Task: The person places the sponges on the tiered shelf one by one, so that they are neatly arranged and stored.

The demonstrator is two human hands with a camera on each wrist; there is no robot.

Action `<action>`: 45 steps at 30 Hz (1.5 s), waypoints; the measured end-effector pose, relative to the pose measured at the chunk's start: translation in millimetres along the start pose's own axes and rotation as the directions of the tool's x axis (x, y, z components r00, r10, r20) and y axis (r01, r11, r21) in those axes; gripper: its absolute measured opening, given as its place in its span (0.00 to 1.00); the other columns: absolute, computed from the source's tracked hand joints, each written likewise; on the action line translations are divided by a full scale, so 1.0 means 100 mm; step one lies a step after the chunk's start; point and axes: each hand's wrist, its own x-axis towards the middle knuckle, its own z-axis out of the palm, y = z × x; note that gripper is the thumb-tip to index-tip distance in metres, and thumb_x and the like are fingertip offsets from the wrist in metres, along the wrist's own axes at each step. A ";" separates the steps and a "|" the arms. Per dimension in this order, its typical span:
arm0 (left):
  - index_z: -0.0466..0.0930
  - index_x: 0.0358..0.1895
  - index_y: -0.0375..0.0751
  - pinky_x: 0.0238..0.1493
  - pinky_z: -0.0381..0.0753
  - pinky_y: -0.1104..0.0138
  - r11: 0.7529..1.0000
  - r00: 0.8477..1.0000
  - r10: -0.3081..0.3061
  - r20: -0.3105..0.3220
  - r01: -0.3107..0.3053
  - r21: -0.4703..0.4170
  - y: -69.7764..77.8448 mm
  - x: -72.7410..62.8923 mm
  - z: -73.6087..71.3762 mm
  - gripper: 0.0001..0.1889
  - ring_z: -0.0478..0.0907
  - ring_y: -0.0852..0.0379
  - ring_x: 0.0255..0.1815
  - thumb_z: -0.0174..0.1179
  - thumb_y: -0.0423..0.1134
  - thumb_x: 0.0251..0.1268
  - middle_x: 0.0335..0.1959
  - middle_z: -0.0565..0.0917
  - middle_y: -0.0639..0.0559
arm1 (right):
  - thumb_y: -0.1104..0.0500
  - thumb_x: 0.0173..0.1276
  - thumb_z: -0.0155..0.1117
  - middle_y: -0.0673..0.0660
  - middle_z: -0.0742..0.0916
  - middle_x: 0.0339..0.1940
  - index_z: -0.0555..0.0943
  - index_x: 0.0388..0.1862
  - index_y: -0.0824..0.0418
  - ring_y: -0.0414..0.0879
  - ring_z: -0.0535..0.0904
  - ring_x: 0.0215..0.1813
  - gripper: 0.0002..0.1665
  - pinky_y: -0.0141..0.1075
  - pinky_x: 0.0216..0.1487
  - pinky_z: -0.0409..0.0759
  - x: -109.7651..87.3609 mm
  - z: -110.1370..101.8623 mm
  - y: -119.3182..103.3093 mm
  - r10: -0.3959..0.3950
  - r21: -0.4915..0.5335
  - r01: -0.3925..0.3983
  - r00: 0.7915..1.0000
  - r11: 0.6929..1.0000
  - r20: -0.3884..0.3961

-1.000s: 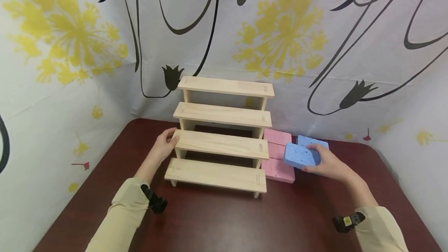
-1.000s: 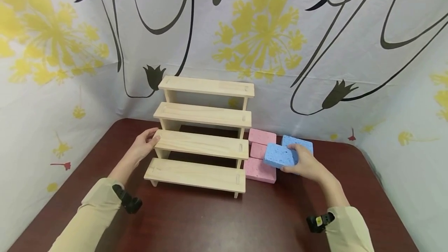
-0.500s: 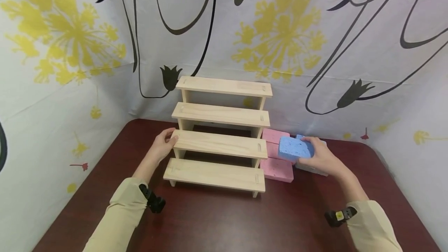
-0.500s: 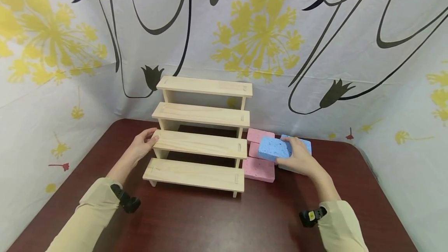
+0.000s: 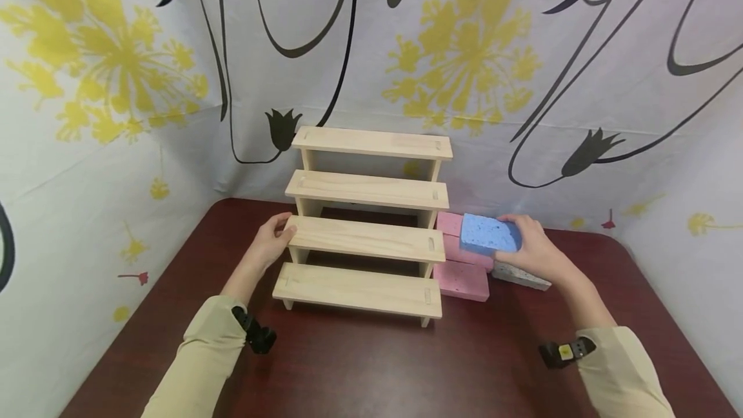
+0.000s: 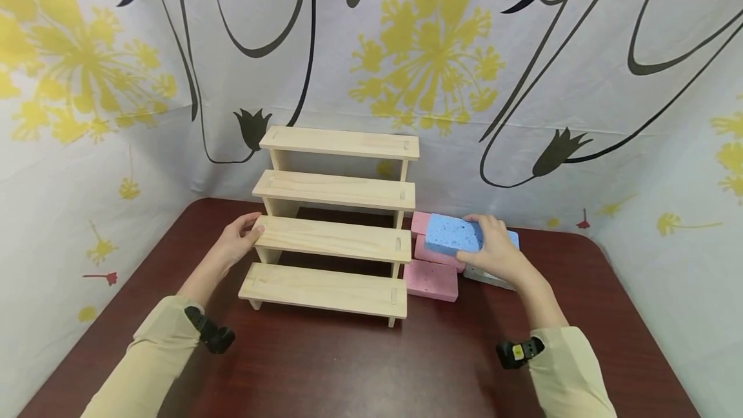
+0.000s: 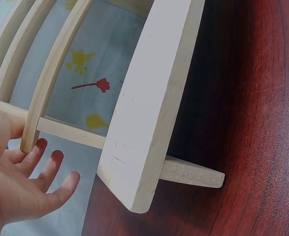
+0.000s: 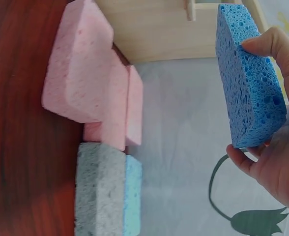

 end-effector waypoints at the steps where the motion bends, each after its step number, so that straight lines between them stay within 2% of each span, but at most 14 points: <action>1: 0.51 0.70 0.36 0.61 0.68 0.53 1.000 1.000 0.002 0.001 -0.002 -0.002 0.00 0.00 0.00 0.27 0.61 0.41 0.64 0.44 0.39 0.71 0.68 0.58 0.36 | 0.54 0.53 0.65 0.71 0.69 0.55 0.61 0.61 0.72 0.61 0.61 0.53 0.41 0.56 0.47 0.67 0.01 -0.02 -0.01 0.003 -0.001 -0.003 1.000 1.000 0.001; 18: 0.53 0.69 0.38 0.62 0.67 0.53 1.000 1.000 -0.011 -0.010 0.011 -0.003 -0.01 0.02 0.01 0.27 0.62 0.42 0.64 0.44 0.40 0.71 0.68 0.60 0.37 | 0.51 0.52 0.66 0.69 0.69 0.56 0.62 0.62 0.69 0.60 0.60 0.54 0.43 0.55 0.49 0.65 0.08 -0.10 -0.19 -0.026 -0.009 0.026 1.000 1.000 -0.013; 25: 0.52 0.69 0.37 0.61 0.68 0.53 1.000 1.000 0.001 -0.010 -0.001 0.004 0.00 0.01 0.01 0.27 0.62 0.42 0.64 0.44 0.41 0.71 0.68 0.60 0.37 | 0.52 0.52 0.66 0.68 0.70 0.55 0.63 0.61 0.68 0.60 0.61 0.54 0.41 0.54 0.49 0.65 0.12 -0.13 -0.28 -0.052 -0.007 0.052 0.998 0.999 -0.025; 36: 0.52 0.70 0.37 0.63 0.66 0.52 1.000 1.000 0.004 -0.003 -0.004 0.006 -0.01 0.01 0.00 0.27 0.61 0.41 0.65 0.44 0.41 0.71 0.68 0.59 0.36 | 0.53 0.51 0.67 0.68 0.70 0.55 0.63 0.61 0.69 0.59 0.61 0.55 0.41 0.53 0.49 0.65 0.13 -0.18 -0.31 -0.081 -0.015 0.081 0.996 0.997 -0.030; 45: 0.52 0.70 0.37 0.64 0.64 0.53 1.000 1.000 0.007 -0.012 -0.006 0.004 -0.01 0.01 0.02 0.27 0.61 0.42 0.65 0.43 0.41 0.71 0.68 0.59 0.36 | 0.51 0.52 0.67 0.68 0.69 0.57 0.63 0.62 0.68 0.60 0.61 0.56 0.42 0.55 0.50 0.65 0.16 -0.17 -0.40 -0.079 -0.008 0.079 0.997 0.997 -0.024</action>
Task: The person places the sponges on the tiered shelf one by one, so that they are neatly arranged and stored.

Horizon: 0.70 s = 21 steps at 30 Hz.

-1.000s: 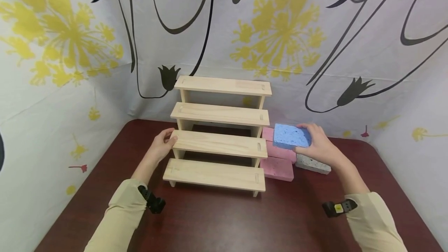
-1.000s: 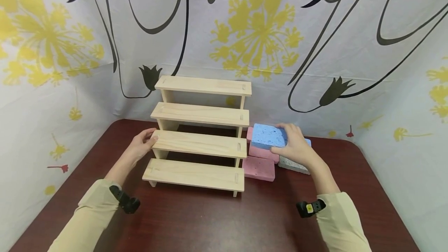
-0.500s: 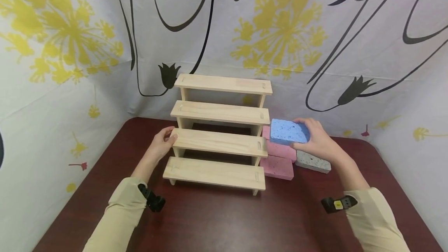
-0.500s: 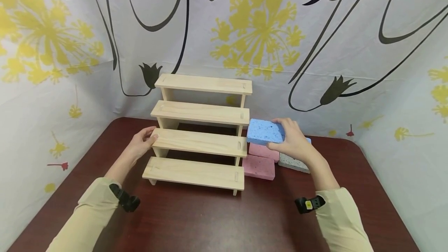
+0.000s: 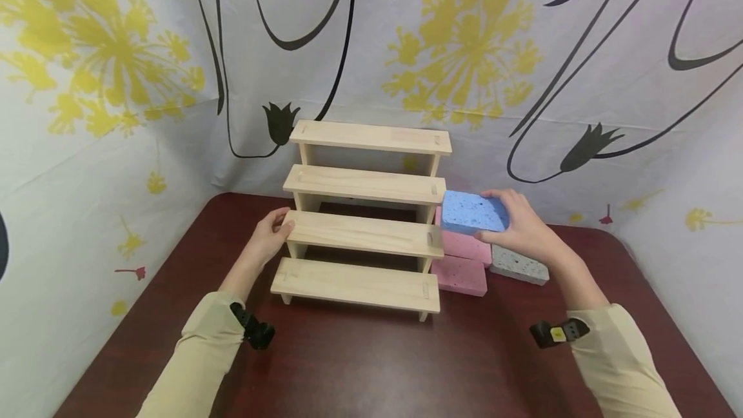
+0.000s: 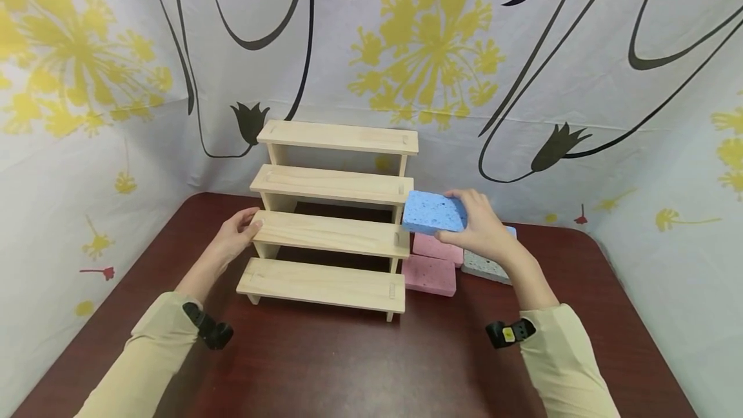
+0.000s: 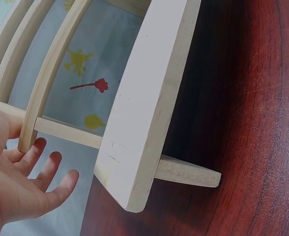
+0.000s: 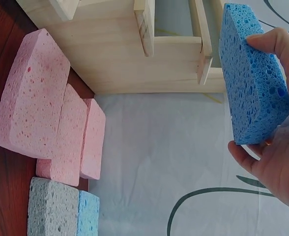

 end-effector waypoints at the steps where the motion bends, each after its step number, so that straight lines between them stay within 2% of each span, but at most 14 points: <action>1: 0.52 0.70 0.37 0.64 0.64 0.53 1.000 1.000 -0.001 -0.001 0.001 0.000 0.00 0.00 0.00 0.27 0.61 0.42 0.65 0.43 0.41 0.71 0.68 0.59 0.36 | 0.51 0.52 0.67 0.68 0.69 0.57 0.63 0.62 0.68 0.60 0.61 0.56 0.42 0.55 0.51 0.66 0.00 0.01 -0.01 0.000 0.000 0.000 1.000 1.000 0.001; 21: 0.51 0.70 0.37 0.63 0.65 0.53 1.000 1.000 0.012 -0.011 -0.013 -0.019 -0.02 -0.01 0.01 0.27 0.62 0.42 0.63 0.43 0.40 0.72 0.68 0.59 0.36 | 0.50 0.52 0.69 0.66 0.70 0.57 0.63 0.62 0.65 0.58 0.64 0.56 0.42 0.55 0.52 0.66 0.12 0.09 -0.10 -0.028 0.042 0.027 1.000 0.999 0.007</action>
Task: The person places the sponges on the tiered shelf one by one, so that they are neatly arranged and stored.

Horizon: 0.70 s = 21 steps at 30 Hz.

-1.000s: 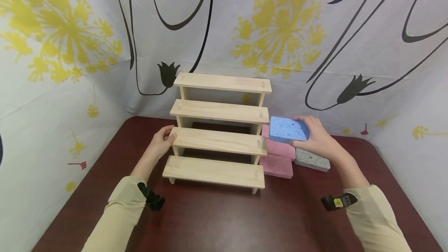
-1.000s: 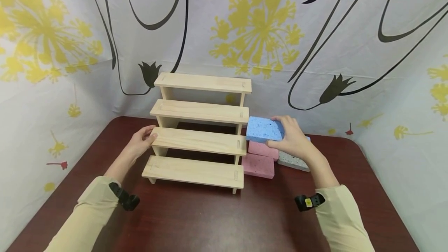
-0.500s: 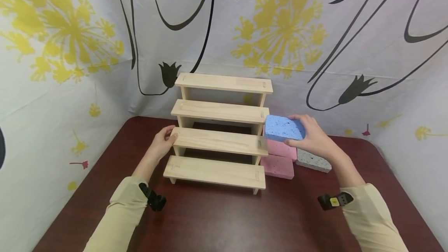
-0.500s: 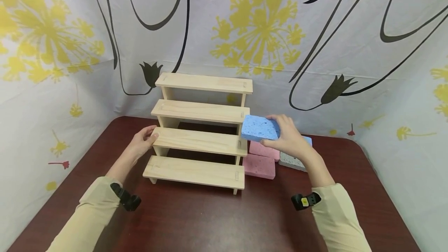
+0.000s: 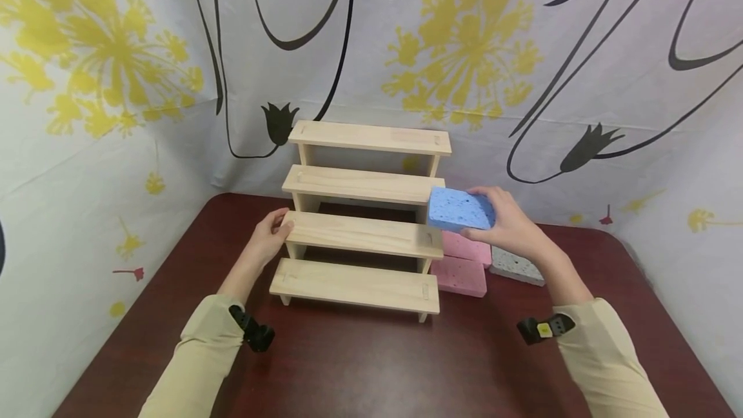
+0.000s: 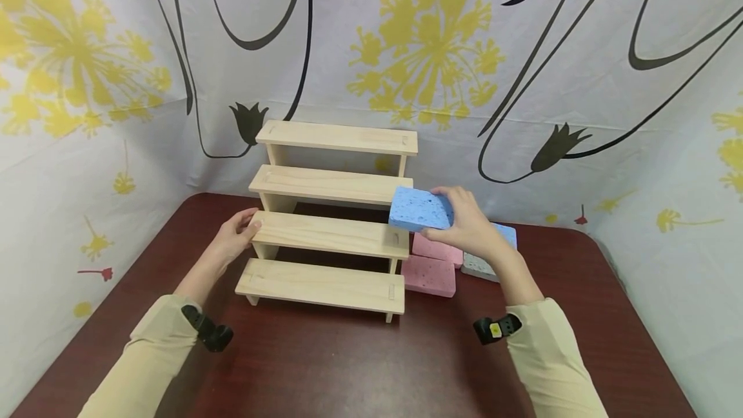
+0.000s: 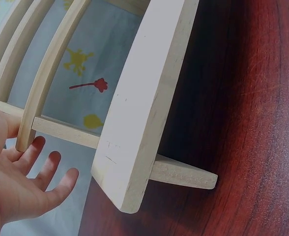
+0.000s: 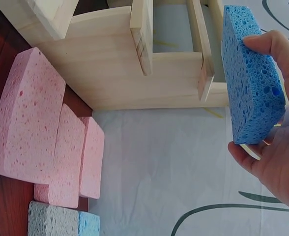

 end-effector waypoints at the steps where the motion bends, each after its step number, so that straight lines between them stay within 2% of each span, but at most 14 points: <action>1: 0.51 0.70 0.37 0.63 0.65 0.53 1.000 1.000 -0.002 -0.001 0.002 -0.002 0.00 0.00 0.00 0.27 0.62 0.42 0.63 0.43 0.40 0.72 0.68 0.59 0.37 | 0.50 0.51 0.69 0.66 0.70 0.57 0.63 0.62 0.65 0.58 0.63 0.56 0.42 0.55 0.53 0.66 0.01 0.01 0.00 -0.002 0.000 0.002 1.000 1.000 0.001; 21: 0.50 0.70 0.39 0.65 0.63 0.53 1.000 1.000 -0.006 0.013 0.006 0.002 -0.01 0.00 0.00 0.27 0.61 0.44 0.64 0.42 0.43 0.72 0.69 0.59 0.38 | 0.51 0.51 0.70 0.66 0.70 0.59 0.63 0.63 0.64 0.59 0.63 0.58 0.43 0.55 0.55 0.66 0.15 0.10 -0.11 -0.046 0.012 0.046 0.999 0.999 0.024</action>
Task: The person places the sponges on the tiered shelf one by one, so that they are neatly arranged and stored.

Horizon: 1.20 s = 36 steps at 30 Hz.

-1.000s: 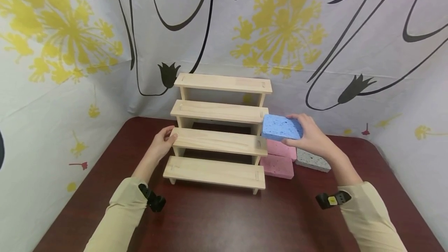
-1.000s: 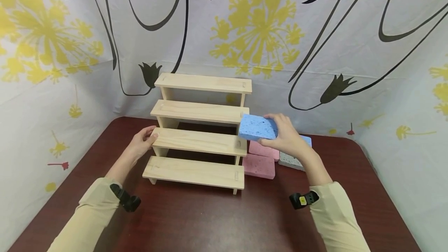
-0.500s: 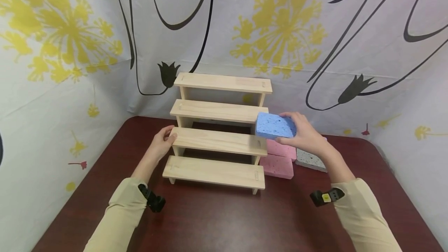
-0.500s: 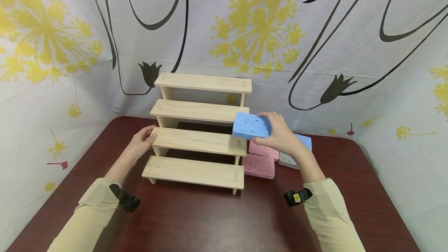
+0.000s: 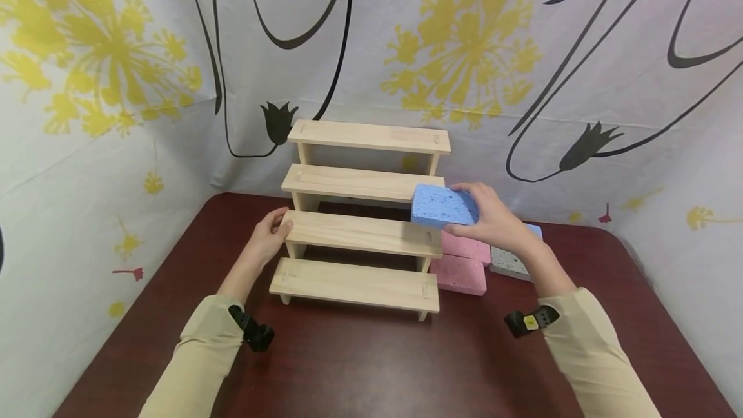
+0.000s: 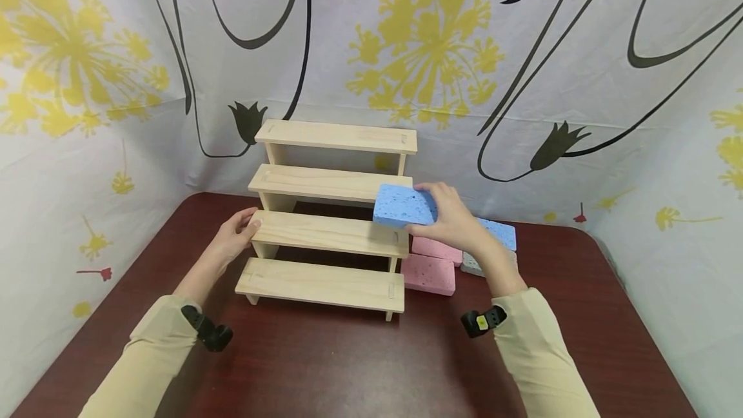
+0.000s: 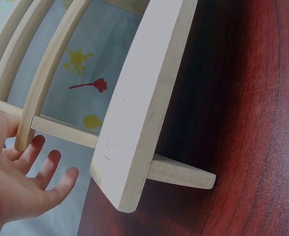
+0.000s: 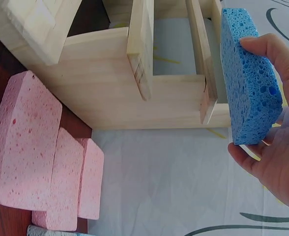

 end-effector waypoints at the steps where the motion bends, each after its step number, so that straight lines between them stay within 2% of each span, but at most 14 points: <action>1: 0.50 0.70 0.39 0.65 0.63 0.53 1.000 1.000 0.000 -0.001 0.000 -0.001 -0.01 0.00 0.00 0.27 0.61 0.44 0.64 0.42 0.42 0.72 0.69 0.59 0.38 | 0.52 0.51 0.70 0.67 0.70 0.59 0.63 0.63 0.64 0.59 0.63 0.58 0.43 0.55 0.55 0.66 0.01 0.00 -0.01 -0.003 0.002 0.003 1.000 1.000 0.003; 8: 0.49 0.71 0.38 0.64 0.65 0.54 0.999 1.000 0.004 0.009 -0.004 -0.036 -0.01 0.00 0.00 0.28 0.62 0.43 0.64 0.42 0.41 0.72 0.68 0.59 0.37 | 0.53 0.51 0.70 0.67 0.70 0.60 0.63 0.63 0.64 0.59 0.62 0.59 0.42 0.56 0.57 0.65 0.06 0.04 -0.06 -0.037 0.010 0.037 0.999 0.999 0.009; 19: 0.50 0.71 0.38 0.64 0.66 0.55 0.998 1.000 -0.004 0.003 0.004 -0.065 -0.02 0.00 0.00 0.28 0.62 0.44 0.65 0.43 0.41 0.72 0.69 0.59 0.38 | 0.51 0.50 0.71 0.66 0.69 0.61 0.63 0.64 0.63 0.59 0.63 0.59 0.45 0.56 0.57 0.65 0.14 0.11 -0.17 -0.049 0.005 0.049 0.999 0.999 0.021; 27: 0.48 0.71 0.39 0.61 0.68 0.55 0.997 1.000 -0.019 0.020 0.020 -0.077 0.00 -0.01 0.01 0.28 0.62 0.44 0.65 0.42 0.42 0.72 0.70 0.58 0.38 | 0.51 0.49 0.72 0.65 0.72 0.57 0.64 0.63 0.62 0.58 0.64 0.58 0.44 0.55 0.57 0.65 0.17 0.16 -0.25 -0.091 -0.009 0.091 0.996 0.996 0.013; 32: 0.48 0.71 0.40 0.62 0.67 0.53 0.996 0.999 -0.029 0.021 0.030 -0.087 -0.01 -0.01 0.01 0.28 0.62 0.44 0.65 0.42 0.42 0.72 0.70 0.58 0.39 | 0.50 0.49 0.72 0.64 0.73 0.57 0.65 0.63 0.61 0.58 0.64 0.58 0.44 0.55 0.58 0.65 0.19 0.18 -0.29 -0.095 -0.010 0.095 0.995 0.995 0.009; 36: 0.49 0.71 0.40 0.62 0.67 0.52 0.996 1.000 -0.024 0.016 0.025 -0.086 -0.01 -0.01 0.00 0.28 0.62 0.44 0.65 0.42 0.43 0.72 0.70 0.58 0.39 | 0.49 0.50 0.72 0.64 0.71 0.60 0.64 0.63 0.60 0.58 0.63 0.61 0.44 0.56 0.59 0.65 0.21 0.19 -0.32 -0.084 -0.006 0.085 0.996 0.996 0.025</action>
